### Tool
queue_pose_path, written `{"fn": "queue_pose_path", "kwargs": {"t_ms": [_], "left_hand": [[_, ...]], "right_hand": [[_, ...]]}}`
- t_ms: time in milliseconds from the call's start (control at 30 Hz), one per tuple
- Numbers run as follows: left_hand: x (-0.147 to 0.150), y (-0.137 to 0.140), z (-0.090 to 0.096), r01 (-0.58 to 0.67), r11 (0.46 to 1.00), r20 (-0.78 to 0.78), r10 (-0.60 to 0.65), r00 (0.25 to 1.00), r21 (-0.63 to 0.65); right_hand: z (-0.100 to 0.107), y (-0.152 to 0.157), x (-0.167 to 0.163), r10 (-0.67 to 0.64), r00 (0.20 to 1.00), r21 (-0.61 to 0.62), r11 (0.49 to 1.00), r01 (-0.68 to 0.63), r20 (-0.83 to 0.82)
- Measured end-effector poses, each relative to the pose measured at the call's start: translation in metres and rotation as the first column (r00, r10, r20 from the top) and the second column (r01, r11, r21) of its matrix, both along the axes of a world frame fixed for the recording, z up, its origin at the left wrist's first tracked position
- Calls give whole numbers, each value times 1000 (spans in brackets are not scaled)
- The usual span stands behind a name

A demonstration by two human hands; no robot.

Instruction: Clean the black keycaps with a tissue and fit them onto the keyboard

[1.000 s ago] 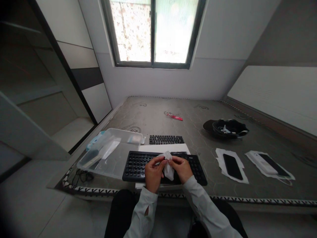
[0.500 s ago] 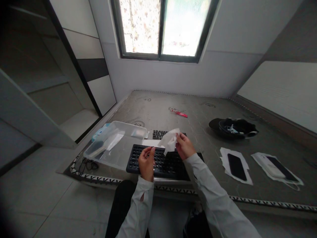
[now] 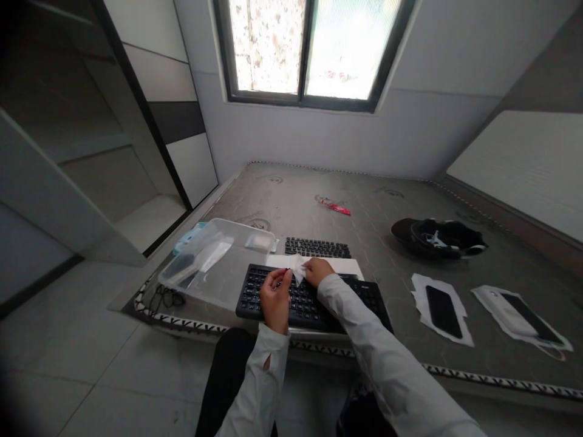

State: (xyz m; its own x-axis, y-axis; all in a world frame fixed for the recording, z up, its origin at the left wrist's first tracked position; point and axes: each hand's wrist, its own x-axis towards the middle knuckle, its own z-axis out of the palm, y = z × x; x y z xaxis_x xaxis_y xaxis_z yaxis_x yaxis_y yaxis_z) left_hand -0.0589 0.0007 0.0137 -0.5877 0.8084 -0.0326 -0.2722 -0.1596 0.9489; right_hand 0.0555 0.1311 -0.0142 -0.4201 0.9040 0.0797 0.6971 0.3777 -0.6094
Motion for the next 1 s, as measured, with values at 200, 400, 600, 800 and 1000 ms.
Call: {"fn": "queue_pose_path", "kwargs": {"t_ms": [200,400,600,800,1000], "left_hand": [[2,-2,0,-9,1000,-161,13,987,27],[9,-7,6,3,996,-402,34,915,90],[26,-11,6,103,991,-567,-38,823,84],[39,-14,-8,279,955,-686,-138,715,99],[52,-14,-21,425,905,-785,-245,570,26]], "right_hand": [[34,-18,19,-6,996,140,990,-6,86],[74,-62,42,75,963,-18,996,-83,-257],[86,-89,62,121,948,54,992,-110,-293],[73,-92,81,98,964,14,995,-98,-248],[42,-87,112,1,962,-245,967,-71,-275]]}}
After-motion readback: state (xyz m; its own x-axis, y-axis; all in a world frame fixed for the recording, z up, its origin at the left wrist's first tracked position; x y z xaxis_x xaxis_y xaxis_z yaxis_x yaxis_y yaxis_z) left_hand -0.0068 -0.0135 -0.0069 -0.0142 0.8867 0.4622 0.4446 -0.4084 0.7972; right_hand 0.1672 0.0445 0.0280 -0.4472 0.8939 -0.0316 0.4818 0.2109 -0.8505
